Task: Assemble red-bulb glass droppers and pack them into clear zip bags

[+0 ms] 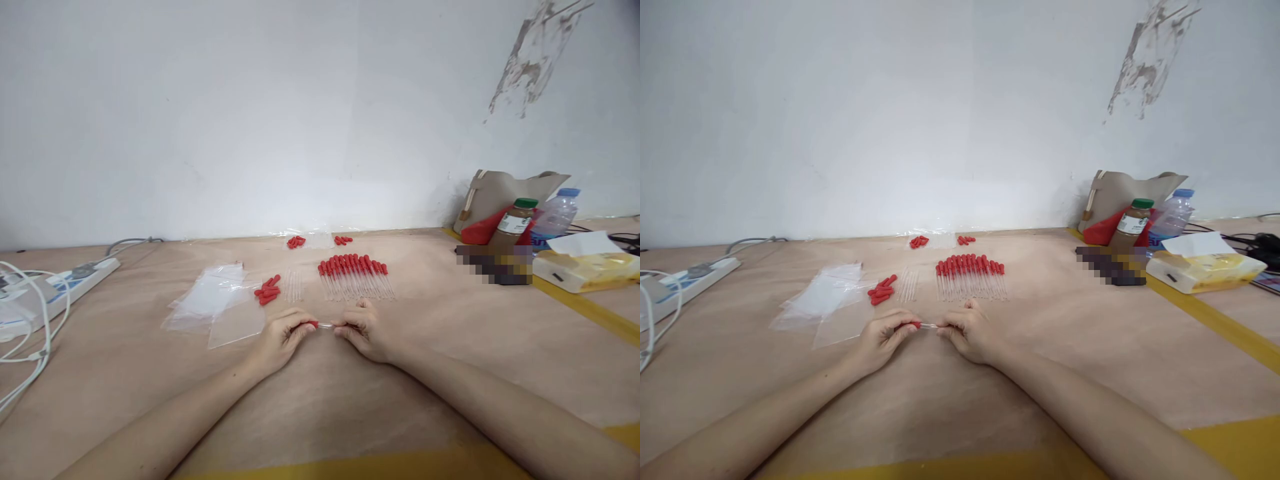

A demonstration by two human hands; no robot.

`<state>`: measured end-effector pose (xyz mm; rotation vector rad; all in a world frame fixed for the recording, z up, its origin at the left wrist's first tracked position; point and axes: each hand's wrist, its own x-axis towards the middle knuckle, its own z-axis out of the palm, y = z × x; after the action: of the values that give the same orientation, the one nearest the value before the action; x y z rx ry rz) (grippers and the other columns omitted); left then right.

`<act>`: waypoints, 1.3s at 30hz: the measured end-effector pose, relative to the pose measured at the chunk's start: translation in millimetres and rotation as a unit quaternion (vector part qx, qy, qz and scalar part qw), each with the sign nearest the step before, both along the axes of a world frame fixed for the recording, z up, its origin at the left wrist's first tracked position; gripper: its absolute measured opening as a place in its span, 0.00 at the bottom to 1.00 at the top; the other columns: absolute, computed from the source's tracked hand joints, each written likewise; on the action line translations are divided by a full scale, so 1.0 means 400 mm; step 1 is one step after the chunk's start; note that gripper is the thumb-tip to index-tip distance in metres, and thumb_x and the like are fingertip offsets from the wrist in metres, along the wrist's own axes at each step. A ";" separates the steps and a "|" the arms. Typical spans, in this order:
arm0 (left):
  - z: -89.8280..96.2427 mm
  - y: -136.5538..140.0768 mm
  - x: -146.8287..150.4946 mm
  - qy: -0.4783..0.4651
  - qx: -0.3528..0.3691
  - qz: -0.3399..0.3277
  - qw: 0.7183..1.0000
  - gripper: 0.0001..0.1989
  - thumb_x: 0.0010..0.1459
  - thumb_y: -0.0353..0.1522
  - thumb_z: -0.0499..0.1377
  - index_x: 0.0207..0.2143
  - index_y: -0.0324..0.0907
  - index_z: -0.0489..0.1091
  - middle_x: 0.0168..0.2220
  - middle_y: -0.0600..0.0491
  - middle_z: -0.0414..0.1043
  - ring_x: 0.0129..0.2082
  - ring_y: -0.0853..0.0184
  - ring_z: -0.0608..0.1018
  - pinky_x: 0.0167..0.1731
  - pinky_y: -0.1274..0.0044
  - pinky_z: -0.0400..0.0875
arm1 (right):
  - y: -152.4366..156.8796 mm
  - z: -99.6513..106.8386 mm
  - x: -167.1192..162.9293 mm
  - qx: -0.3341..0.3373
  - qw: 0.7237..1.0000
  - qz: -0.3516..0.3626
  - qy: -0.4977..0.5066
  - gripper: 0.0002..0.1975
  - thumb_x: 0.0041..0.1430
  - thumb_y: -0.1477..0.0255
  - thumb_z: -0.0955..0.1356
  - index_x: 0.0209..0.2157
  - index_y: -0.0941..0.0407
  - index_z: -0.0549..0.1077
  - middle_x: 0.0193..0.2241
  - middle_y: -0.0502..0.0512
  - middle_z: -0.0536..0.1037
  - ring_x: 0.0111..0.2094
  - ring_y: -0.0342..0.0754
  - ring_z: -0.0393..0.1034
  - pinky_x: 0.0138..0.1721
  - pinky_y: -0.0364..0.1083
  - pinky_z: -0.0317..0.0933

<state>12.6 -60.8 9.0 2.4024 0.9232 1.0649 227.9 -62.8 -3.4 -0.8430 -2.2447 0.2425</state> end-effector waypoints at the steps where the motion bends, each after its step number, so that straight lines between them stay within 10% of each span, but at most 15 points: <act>1: 0.003 -0.004 0.000 0.003 -0.005 -0.007 1.000 0.08 0.59 0.30 0.51 0.34 0.40 0.70 0.31 0.52 0.71 0.31 0.69 0.73 0.32 0.79 0.67 | 0.003 0.000 0.002 0.001 1.000 0.006 -0.002 0.07 0.58 0.72 0.61 0.31 0.55 0.70 0.23 0.48 0.73 0.25 0.41 0.63 0.36 0.45 0.47; 17: 0.012 -0.023 0.010 0.067 0.025 -0.018 0.997 0.10 0.59 0.34 0.51 0.34 0.40 0.70 0.29 0.52 0.71 0.27 0.70 0.72 0.29 0.79 0.66 | -0.024 0.011 -0.010 0.125 0.987 -0.070 -0.072 0.14 0.59 0.72 0.58 0.26 0.57 0.71 0.20 0.50 0.69 0.23 0.40 0.56 0.33 0.46 0.42; 34: 0.011 0.011 0.003 0.080 0.063 0.039 0.994 0.11 0.58 0.36 0.52 0.40 0.42 0.68 0.36 0.50 0.70 0.36 0.66 0.71 0.38 0.74 0.65 | -0.015 0.046 -0.019 0.051 0.985 -0.086 -0.137 0.12 0.60 0.70 0.58 0.27 0.56 0.68 0.28 0.53 0.74 0.31 0.45 0.63 0.34 0.45 0.48; 39: 0.033 0.069 -0.021 0.202 0.133 0.115 0.963 0.14 0.59 0.38 0.49 0.44 0.44 0.67 0.42 0.48 0.66 0.43 0.61 0.66 0.46 0.66 0.58 | 0.027 0.051 0.033 -0.019 0.982 -0.189 -0.006 0.12 0.59 0.70 0.57 0.27 0.57 0.68 0.25 0.54 0.72 0.28 0.45 0.63 0.29 0.43 0.52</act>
<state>4.3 -33.3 22.1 2.8582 1.2929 0.8261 241.1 -52.2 17.1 -1.2702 -2.0469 0.1003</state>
